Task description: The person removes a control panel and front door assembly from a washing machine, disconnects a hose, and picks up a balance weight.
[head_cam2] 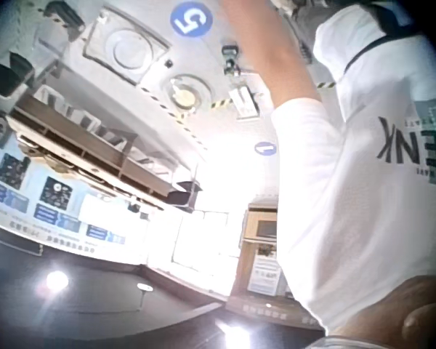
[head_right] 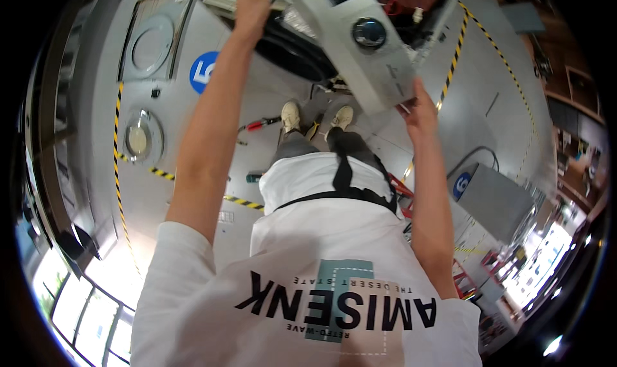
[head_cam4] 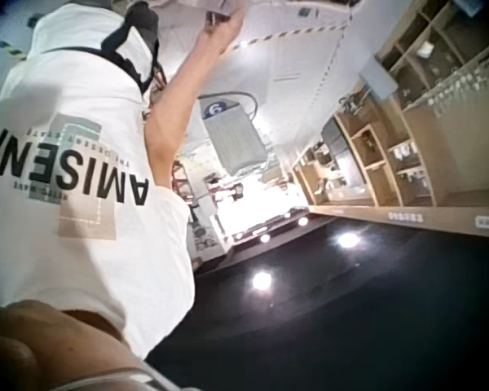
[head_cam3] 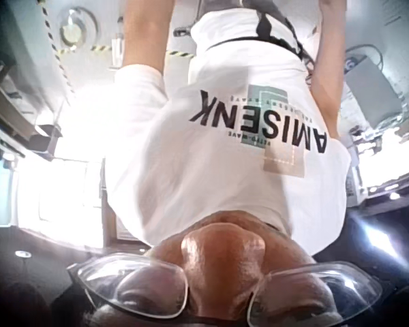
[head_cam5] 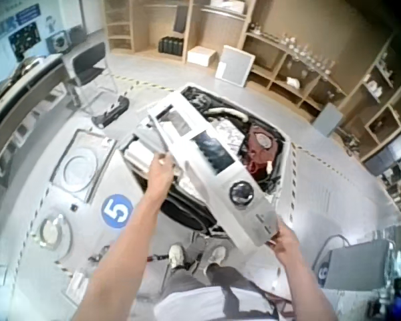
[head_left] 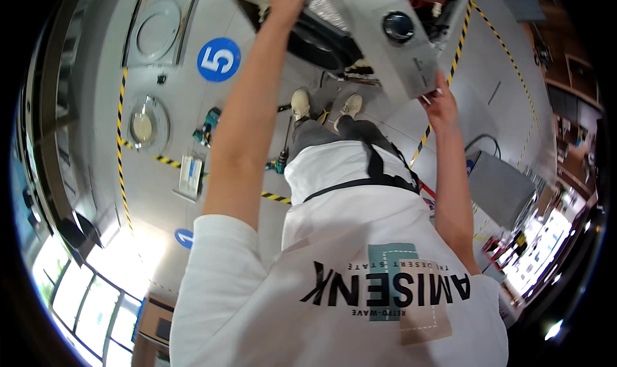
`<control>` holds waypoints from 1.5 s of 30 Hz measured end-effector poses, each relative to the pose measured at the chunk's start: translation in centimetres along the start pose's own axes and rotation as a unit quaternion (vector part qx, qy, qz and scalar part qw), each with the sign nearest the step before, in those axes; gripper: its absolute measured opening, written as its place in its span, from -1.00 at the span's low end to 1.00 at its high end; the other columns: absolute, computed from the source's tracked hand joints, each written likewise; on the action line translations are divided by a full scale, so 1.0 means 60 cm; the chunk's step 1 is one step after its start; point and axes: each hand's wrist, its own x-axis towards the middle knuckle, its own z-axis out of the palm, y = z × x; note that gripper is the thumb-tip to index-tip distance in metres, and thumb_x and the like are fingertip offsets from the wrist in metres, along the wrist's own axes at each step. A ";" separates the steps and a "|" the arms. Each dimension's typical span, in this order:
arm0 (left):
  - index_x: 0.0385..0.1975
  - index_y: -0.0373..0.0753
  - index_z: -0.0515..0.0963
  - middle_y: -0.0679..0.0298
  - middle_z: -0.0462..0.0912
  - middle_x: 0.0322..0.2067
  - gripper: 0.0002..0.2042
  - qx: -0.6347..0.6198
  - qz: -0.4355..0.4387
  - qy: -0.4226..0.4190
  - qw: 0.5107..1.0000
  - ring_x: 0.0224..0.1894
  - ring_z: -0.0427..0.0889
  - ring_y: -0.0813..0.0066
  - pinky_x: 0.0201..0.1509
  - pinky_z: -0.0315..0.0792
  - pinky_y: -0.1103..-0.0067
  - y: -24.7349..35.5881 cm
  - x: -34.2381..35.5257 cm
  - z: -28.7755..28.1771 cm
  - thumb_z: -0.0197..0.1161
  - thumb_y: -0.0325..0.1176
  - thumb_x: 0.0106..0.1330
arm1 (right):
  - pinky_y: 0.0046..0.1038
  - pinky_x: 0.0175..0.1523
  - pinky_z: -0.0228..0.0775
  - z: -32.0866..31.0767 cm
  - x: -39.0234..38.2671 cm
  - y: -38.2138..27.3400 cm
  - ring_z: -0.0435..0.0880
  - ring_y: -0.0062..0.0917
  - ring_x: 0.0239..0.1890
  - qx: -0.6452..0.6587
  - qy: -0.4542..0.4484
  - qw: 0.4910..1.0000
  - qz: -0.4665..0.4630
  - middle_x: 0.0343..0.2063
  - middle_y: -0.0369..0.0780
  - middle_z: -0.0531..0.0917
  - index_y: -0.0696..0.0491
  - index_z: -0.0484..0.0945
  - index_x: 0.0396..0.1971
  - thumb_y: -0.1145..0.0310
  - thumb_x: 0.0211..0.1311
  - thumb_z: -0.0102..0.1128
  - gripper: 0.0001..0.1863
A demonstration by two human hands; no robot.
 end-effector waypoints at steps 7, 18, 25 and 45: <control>-0.31 -0.40 0.57 0.24 0.52 -0.49 -0.64 -0.089 -0.127 0.000 0.988 -0.41 0.40 0.52 -0.29 0.29 0.52 -0.097 -0.111 -0.111 0.01 -0.16 0.35 | -0.23 0.31 0.06 -0.010 -0.022 0.008 0.32 -0.38 0.12 0.051 0.005 0.998 0.021 0.04 -0.20 0.35 0.04 0.32 0.07 0.01 0.24 0.11 -0.47; -0.32 -0.37 0.58 0.29 0.43 -0.52 -0.60 -0.086 -0.339 0.117 0.929 -0.45 0.33 0.55 -0.33 0.26 0.55 -0.330 -0.362 -0.202 -0.03 -0.11 0.36 | -0.25 0.31 0.13 0.014 -0.010 -0.005 0.29 -0.38 0.20 0.025 0.033 0.999 0.003 0.11 -0.21 0.36 0.06 0.33 0.08 0.05 0.24 0.11 -0.48; -0.32 -0.35 0.58 0.31 0.40 -0.57 -0.60 -0.077 -0.431 0.090 0.894 -0.46 0.34 0.54 -0.35 0.26 0.52 -0.385 -0.468 -0.228 -0.06 -0.11 0.37 | -0.26 0.27 0.21 0.015 -0.008 -0.005 0.34 -0.39 0.17 0.013 0.029 0.999 -0.016 0.06 -0.21 0.42 0.05 0.37 0.04 0.04 0.27 0.06 -0.52; -0.57 -0.27 0.54 0.41 0.26 -0.80 -0.61 -0.146 -0.558 0.052 0.815 -0.79 0.22 0.58 -0.74 0.09 0.57 -0.430 -0.572 -0.247 -0.01 -0.08 0.29 | -0.18 0.28 0.10 0.007 -0.029 0.011 0.25 -0.27 0.20 0.154 0.030 0.986 0.049 0.16 -0.10 0.26 0.12 0.19 0.18 -0.25 0.13 0.02 -0.18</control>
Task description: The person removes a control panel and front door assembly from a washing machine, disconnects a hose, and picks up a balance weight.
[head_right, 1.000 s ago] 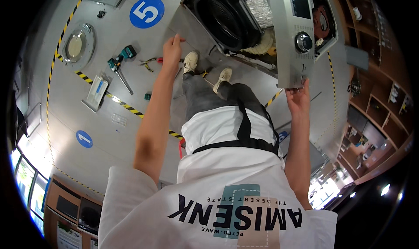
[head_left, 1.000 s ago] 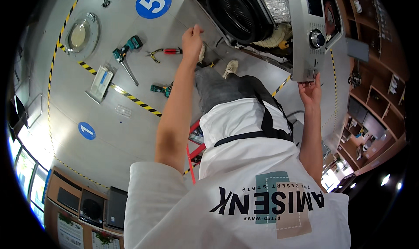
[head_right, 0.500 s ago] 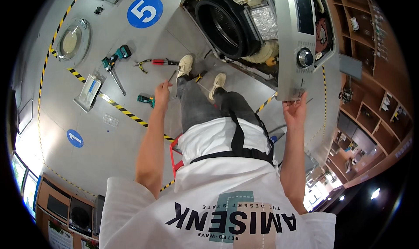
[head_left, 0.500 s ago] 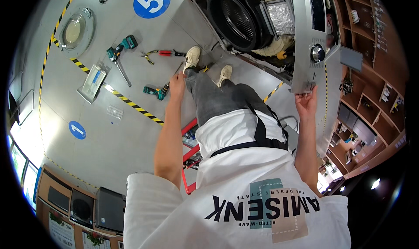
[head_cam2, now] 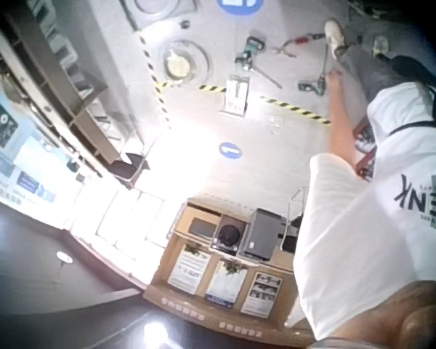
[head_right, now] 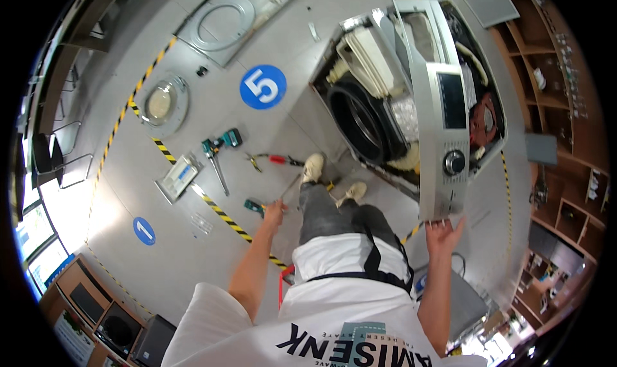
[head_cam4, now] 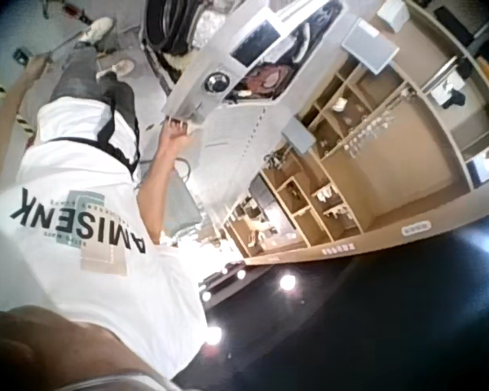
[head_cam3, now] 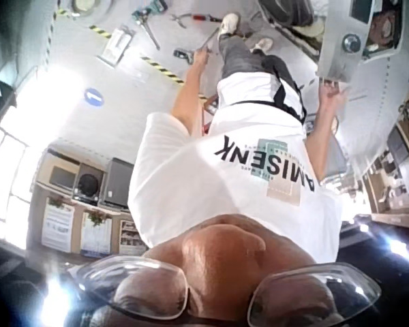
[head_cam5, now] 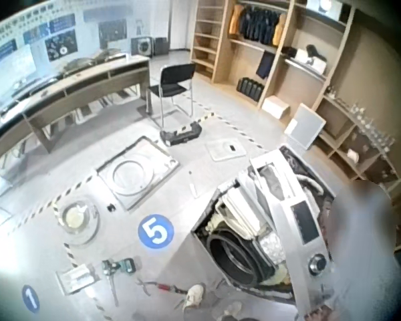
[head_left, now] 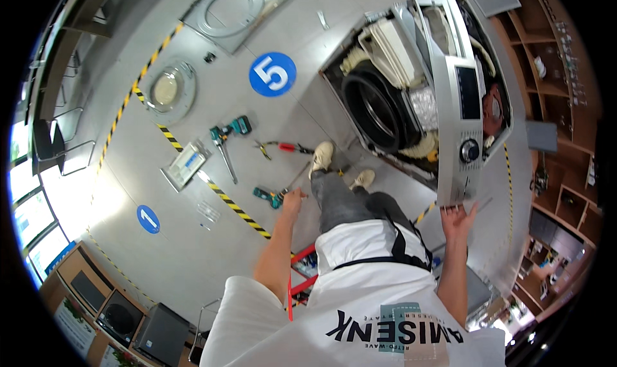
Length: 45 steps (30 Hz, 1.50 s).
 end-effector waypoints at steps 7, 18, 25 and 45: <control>-0.54 -0.18 0.34 0.47 0.12 -0.76 -0.64 -0.103 -0.082 -0.172 0.976 -0.77 0.08 0.63 -0.71 -0.03 0.63 0.087 -0.029 0.026 -0.05 -0.03 0.37 | -0.30 0.01 0.38 -0.130 -0.011 0.016 0.51 -0.36 -0.20 -0.061 0.009 0.997 0.048 -0.22 -0.11 0.50 0.15 0.36 0.00 -0.33 0.11 -0.04 -0.21; -0.14 -0.43 0.41 0.14 0.55 -0.30 -0.49 -0.441 0.014 -0.360 0.822 -0.16 0.54 0.26 0.00 0.43 0.38 0.265 -0.232 0.190 -0.24 -0.01 0.43 | -0.64 -0.40 0.33 -0.235 0.084 0.080 0.47 -0.67 -0.54 -0.536 -0.165 0.823 0.094 -0.54 -0.30 0.53 0.15 0.49 -0.23 0.22 0.23 0.14 -0.71; 0.02 -0.49 0.32 -0.07 0.42 0.01 -0.47 -0.503 0.109 -0.346 0.784 0.13 0.37 0.06 0.25 0.25 0.26 0.307 -0.369 0.267 -0.21 -0.04 0.43 | -0.54 -0.23 0.39 -0.141 0.047 0.082 0.55 -0.56 -0.36 -0.661 -0.361 0.656 0.045 -0.40 -0.22 0.60 0.15 0.51 -0.22 0.24 0.23 0.13 -0.72; 0.02 -0.34 0.40 0.25 0.54 -0.13 -0.55 -0.316 -0.038 -0.373 0.872 -0.10 0.50 0.47 -0.02 0.37 0.52 0.248 -0.394 0.151 -0.26 -0.09 0.45 | -0.36 -0.20 0.32 0.187 -0.238 0.174 0.46 -0.33 -0.29 -0.633 -0.482 0.359 -0.488 -0.36 -0.21 0.47 0.13 0.51 -0.35 0.52 -0.11 0.11 -0.78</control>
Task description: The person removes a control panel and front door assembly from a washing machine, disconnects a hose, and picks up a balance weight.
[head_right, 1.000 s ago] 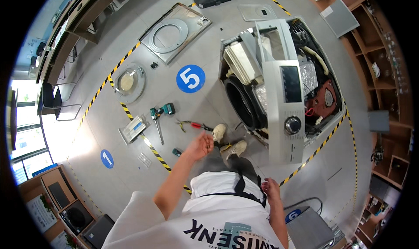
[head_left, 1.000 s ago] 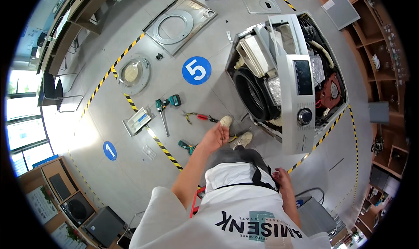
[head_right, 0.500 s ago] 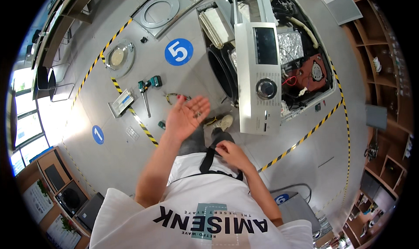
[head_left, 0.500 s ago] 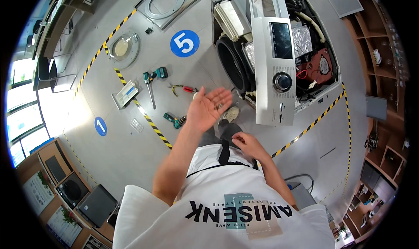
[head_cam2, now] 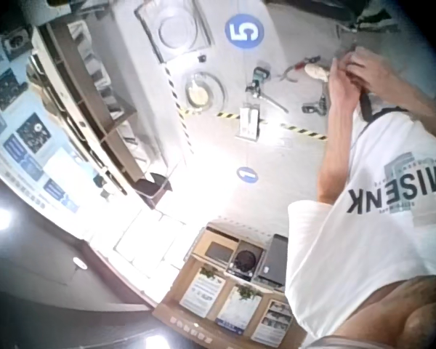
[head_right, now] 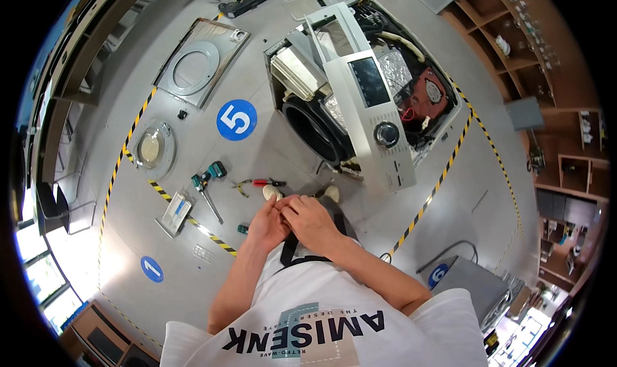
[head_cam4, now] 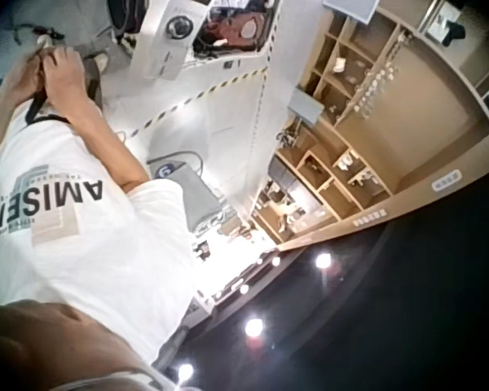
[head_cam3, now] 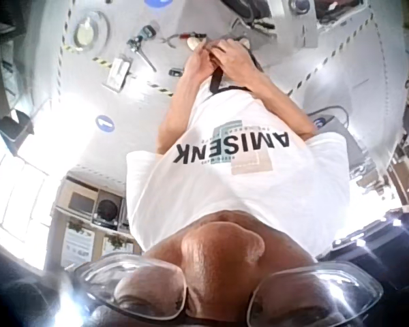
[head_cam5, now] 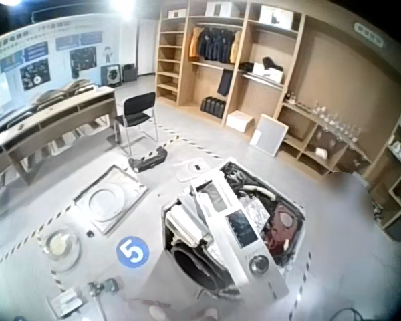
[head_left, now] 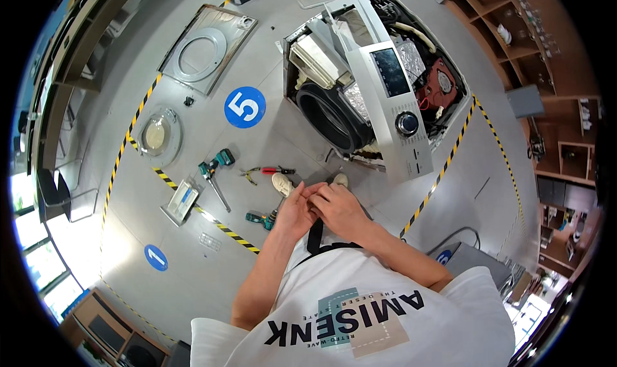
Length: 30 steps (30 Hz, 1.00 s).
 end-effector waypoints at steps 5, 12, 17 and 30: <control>0.02 -0.33 0.41 0.23 0.54 -0.12 -0.55 0.045 -0.023 0.008 0.999 -0.07 0.50 0.44 0.03 0.36 0.47 0.057 -0.017 -0.010 -0.25 -0.09 0.45 | -0.34 -0.20 0.34 0.031 0.033 -0.017 0.47 -0.30 -0.30 0.029 0.011 0.999 -0.031 -0.40 -0.17 0.46 0.16 0.50 -0.42 0.55 -0.13 0.08 -0.82; 0.01 -0.33 0.40 0.19 0.54 -0.08 -0.57 0.037 -0.025 0.039 0.998 -0.01 0.51 0.37 0.12 0.35 0.45 0.135 -0.006 -0.034 -0.25 -0.11 0.45 | -0.31 -0.19 0.37 0.054 0.119 -0.010 0.50 -0.25 -0.29 0.085 -0.023 0.994 -0.065 -0.41 -0.14 0.48 0.17 0.48 -0.47 0.53 -0.12 0.07 -0.87; 0.02 -0.36 0.38 0.15 0.51 -0.03 -0.58 0.019 0.021 0.075 0.997 0.04 0.48 0.34 0.17 0.30 0.43 0.224 0.016 -0.032 -0.26 -0.14 0.45 | -0.32 -0.17 0.39 0.073 0.231 0.019 0.53 -0.25 -0.28 0.117 -0.026 0.988 -0.099 -0.37 -0.12 0.50 0.17 0.48 -0.47 0.53 -0.10 0.07 -0.88; -0.10 -0.28 0.44 0.26 0.55 -0.18 -0.66 -0.020 0.111 0.173 0.979 -0.11 0.53 0.42 0.02 0.37 0.47 0.527 0.082 0.045 -0.14 -0.14 0.41 | -0.30 -0.20 0.39 0.037 0.590 0.063 0.51 -0.20 -0.26 0.171 -0.108 0.973 -0.109 -0.33 -0.08 0.48 0.23 0.46 -0.40 0.55 -0.04 0.06 -0.85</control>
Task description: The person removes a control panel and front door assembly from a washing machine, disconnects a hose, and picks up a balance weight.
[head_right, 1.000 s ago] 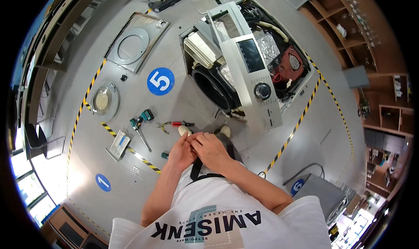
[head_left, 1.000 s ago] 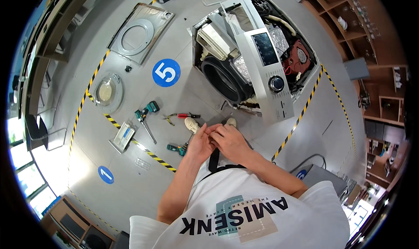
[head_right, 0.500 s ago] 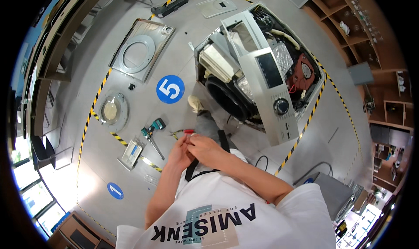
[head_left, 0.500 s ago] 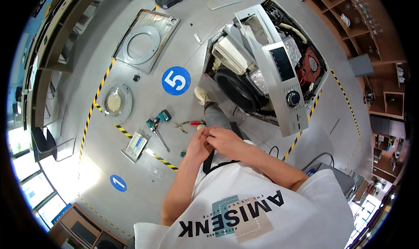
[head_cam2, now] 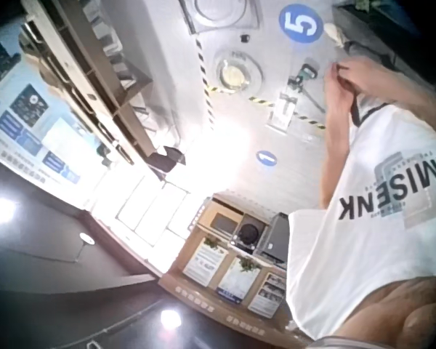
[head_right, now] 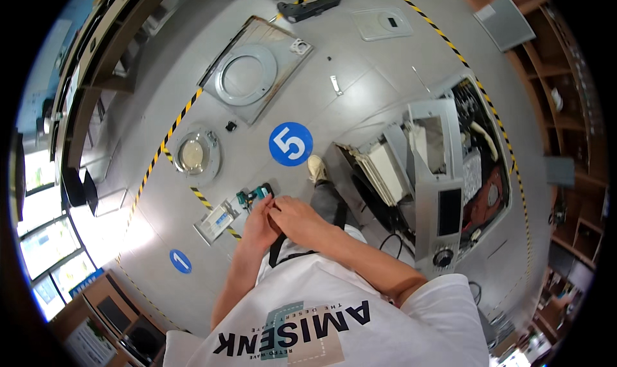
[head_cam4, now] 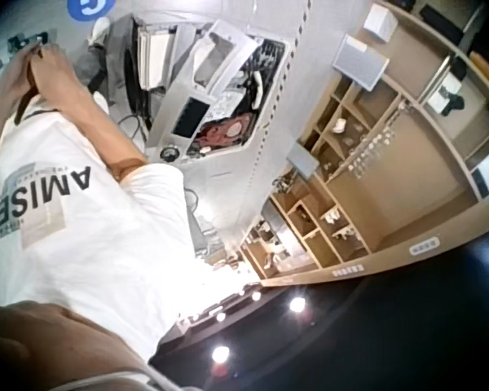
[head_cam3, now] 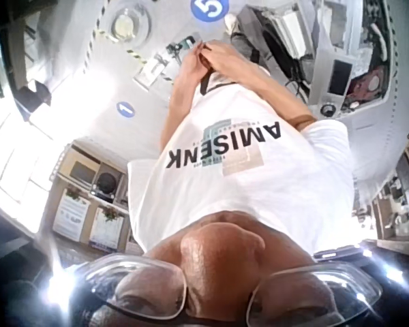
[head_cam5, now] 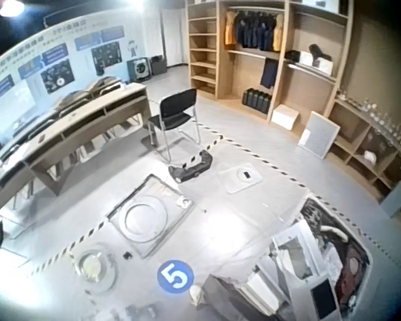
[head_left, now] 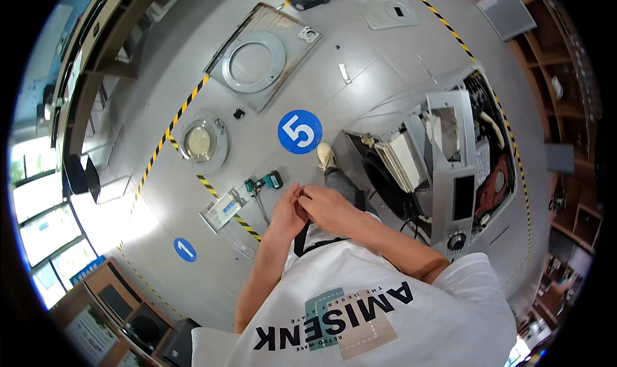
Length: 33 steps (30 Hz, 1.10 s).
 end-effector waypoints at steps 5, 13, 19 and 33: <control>-0.19 -0.28 0.48 0.26 0.56 -0.22 -0.67 -0.038 0.021 0.003 0.999 -0.14 0.53 0.41 -0.06 0.41 0.42 0.069 0.012 -0.008 -0.10 -0.15 0.40 | -0.29 -0.15 0.39 0.013 0.088 0.020 0.49 -0.20 -0.20 0.008 -0.060 0.998 -0.014 -0.27 -0.07 0.48 0.25 0.47 -0.36 0.53 -0.04 0.13 -0.81; -0.33 -0.18 0.51 0.33 0.57 -0.35 -0.82 -0.165 0.029 0.054 0.984 -0.22 0.54 0.42 -0.10 0.42 0.42 0.175 0.044 -0.101 0.08 -0.22 0.31 | -0.27 -0.13 0.38 0.072 0.252 0.007 0.49 -0.20 -0.22 -0.012 -0.152 0.988 -0.007 -0.33 -0.09 0.48 0.23 0.49 -0.43 0.53 -0.06 0.18 -0.85; -0.25 -0.22 0.51 0.31 0.58 -0.30 -0.78 -0.150 0.014 -0.001 0.989 -0.24 0.55 0.46 -0.20 0.46 0.52 0.328 0.058 -0.146 0.02 -0.23 0.36 | -0.26 -0.14 0.37 0.120 0.411 -0.017 0.47 -0.18 -0.20 -0.048 -0.158 0.986 -0.007 -0.33 -0.08 0.48 0.21 0.45 -0.41 0.52 -0.04 0.13 -0.85; -0.55 -0.23 0.48 0.31 0.49 -0.57 -0.74 -0.151 0.067 0.086 0.982 -0.51 0.43 0.52 -0.40 0.33 0.59 0.538 0.209 -0.381 0.15 -0.17 0.26 | -0.32 -0.20 0.39 0.238 0.681 -0.014 0.54 -0.29 -0.32 -0.084 -0.210 0.972 0.059 -0.36 -0.21 0.50 0.10 0.49 -0.38 0.46 0.05 0.16 -0.89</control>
